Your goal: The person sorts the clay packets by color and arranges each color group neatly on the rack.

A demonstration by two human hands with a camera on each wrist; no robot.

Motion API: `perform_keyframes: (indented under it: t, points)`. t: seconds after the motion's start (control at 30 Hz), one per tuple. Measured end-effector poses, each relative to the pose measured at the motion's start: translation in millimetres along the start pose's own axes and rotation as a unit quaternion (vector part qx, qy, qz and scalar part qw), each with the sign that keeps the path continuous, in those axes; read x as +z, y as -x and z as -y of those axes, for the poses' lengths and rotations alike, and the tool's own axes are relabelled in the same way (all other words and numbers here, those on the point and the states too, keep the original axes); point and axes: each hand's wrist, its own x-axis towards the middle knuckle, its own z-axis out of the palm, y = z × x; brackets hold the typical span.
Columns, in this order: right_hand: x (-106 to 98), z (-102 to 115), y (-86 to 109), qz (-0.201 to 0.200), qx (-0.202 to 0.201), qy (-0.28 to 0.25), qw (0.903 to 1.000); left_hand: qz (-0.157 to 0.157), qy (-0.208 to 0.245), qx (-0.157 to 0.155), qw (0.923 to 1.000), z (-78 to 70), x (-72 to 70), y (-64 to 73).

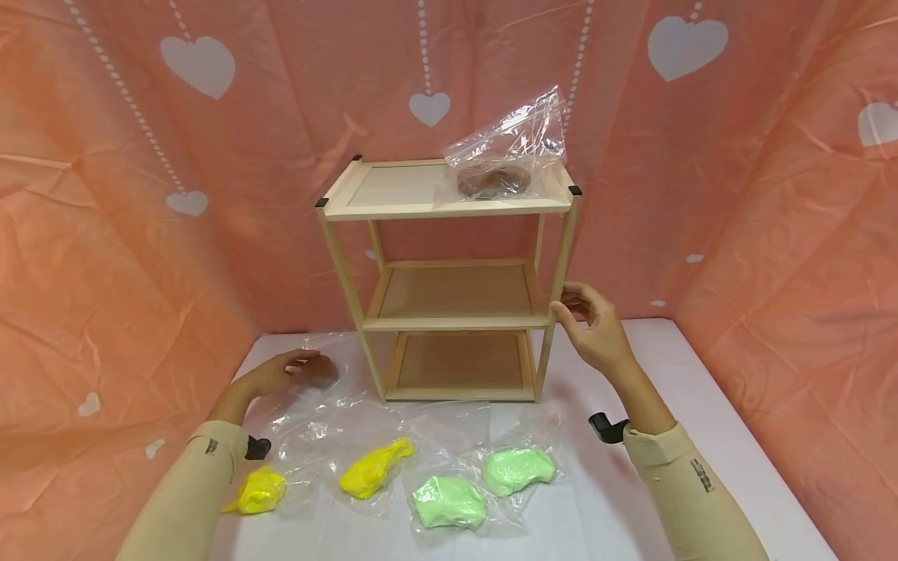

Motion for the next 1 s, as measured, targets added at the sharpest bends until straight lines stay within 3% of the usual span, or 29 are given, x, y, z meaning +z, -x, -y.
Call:
perform_keyframes:
  t: [0.2,0.77,1.0]
  points:
    - [-2,-1,0.3,0.002,0.003,0.008,1.0,-0.002,0.007,0.027,0.9996,2.5,0.9,-3.6]
    - [-2,-1,0.8,0.003,0.003,0.006,1.0,-0.03,-0.027,0.007,0.9992,-2.3,9.2,-7.3]
    - [-2,-1,0.5,0.005,0.003,0.001,1.0,-0.044,-0.029,0.012,0.9985,1.3,12.7,-9.6]
